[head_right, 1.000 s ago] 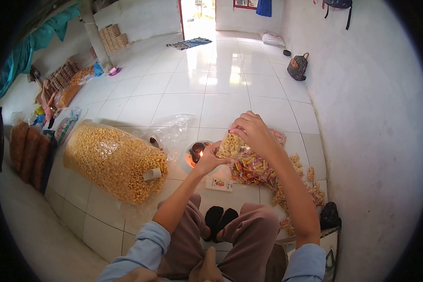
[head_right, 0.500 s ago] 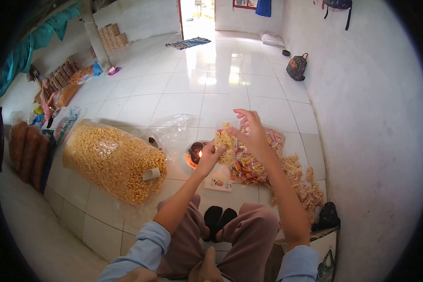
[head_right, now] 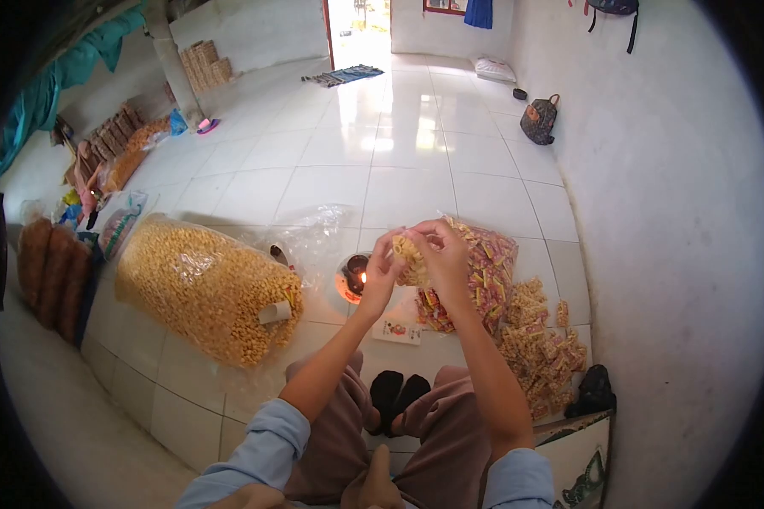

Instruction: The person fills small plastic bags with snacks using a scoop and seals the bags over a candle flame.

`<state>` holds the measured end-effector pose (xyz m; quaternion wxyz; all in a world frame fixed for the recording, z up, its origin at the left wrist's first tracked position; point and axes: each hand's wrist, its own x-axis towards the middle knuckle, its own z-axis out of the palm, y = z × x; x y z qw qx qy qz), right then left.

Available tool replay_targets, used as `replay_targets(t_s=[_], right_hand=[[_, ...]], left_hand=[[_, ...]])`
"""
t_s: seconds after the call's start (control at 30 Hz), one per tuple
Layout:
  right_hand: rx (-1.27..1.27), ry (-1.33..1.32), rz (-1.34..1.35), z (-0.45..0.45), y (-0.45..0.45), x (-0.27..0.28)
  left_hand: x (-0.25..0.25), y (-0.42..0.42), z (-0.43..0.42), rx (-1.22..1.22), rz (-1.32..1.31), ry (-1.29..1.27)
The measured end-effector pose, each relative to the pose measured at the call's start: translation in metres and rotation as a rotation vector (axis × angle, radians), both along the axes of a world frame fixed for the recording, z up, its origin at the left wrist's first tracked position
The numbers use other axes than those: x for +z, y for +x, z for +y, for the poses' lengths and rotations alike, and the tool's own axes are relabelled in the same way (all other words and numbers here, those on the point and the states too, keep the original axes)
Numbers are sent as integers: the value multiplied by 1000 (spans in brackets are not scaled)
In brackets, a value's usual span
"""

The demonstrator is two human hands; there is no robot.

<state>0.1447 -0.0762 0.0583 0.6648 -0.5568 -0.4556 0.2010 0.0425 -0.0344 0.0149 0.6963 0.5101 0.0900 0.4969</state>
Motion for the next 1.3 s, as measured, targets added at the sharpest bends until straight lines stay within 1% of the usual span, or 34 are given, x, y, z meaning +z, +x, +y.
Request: replay_targets(t_s=[0.03, 0.1, 0.17, 0.23, 0.27, 0.33, 0.37, 0.4, 0.43, 0.47, 0.57, 0.63, 0.67, 0.7, 0.73, 0.77, 0.93, 0.97, 1.0, 1.07, 1.13, 1.2, 1.23, 1.3], right_hand=[[2, 21, -49, -1, -2, -1], [-2, 29, -71, 0, -3, -6], [-4, 37, -91, 0, -4, -10], [29, 3, 56, 0, -6, -14], [30, 1, 59, 0, -7, -14], [42, 89, 195, 0, -12, -14], [44, 86, 198, 0, -11, -17], [78, -23, 171, -2, -8, -20], [110, -131, 145, -3, -6, -24], [108, -131, 149, -3, -3, -28], [116, -43, 163, 1, 4, -38], [90, 35, 13, 1, 5, -36], [90, 40, 15, -1, 4, -34], [120, -14, 84, -4, 1, -29], [150, -67, 153, -7, -1, -25], [152, -60, 152, -9, -1, -23], [101, -74, 39, -18, -6, -9], [107, -63, 36, -21, -10, -4], [100, -10, 0, -19, -13, -1], [100, 54, -41, -21, -21, 9], [145, 0, -38, -19, -27, 17], [151, -11, -71, -16, -32, 21], [152, -33, -100, -12, -34, 21], [138, 17, -128, -7, -40, 18]], left_hand=[[3, 1, 1, 0, -2, -3], [7, 2, 5, 141, -22, -82], [-6, 4, 13, 164, 7, -104], [-5, 4, 14, 185, 40, -124], [-5, 5, 13, 222, 45, -169], [-6, 4, 14, 261, 54, -217], [-10, 3, 17, 282, 84, -225], [-10, 3, 17, 301, 116, -234], [-11, 3, 17, 300, 121, -236], [-11, 3, 16, 296, 119, -222], [3, 4, 11, 260, 86, -199], [4, 3, 11, 225, 51, -189], [-2, 1, 13, 205, 102, -155], [-5, -1, 16, 186, 150, -119], [-7, -3, 17, 189, 149, -113], [-7, -4, 17, 193, 159, -116], [10, -16, 2, 219, 151, -93], [16, -19, -2, 273, 130, -74], [19, -21, -2, 328, 107, -55], [30, -27, -4, 334, 88, -56], [33, -34, -1, 341, 70, -57], [38, -47, 1, 179, 55, -98], [41, -54, 2, 190, 50, -90], [46, -67, 3, 95, 154, -125]])
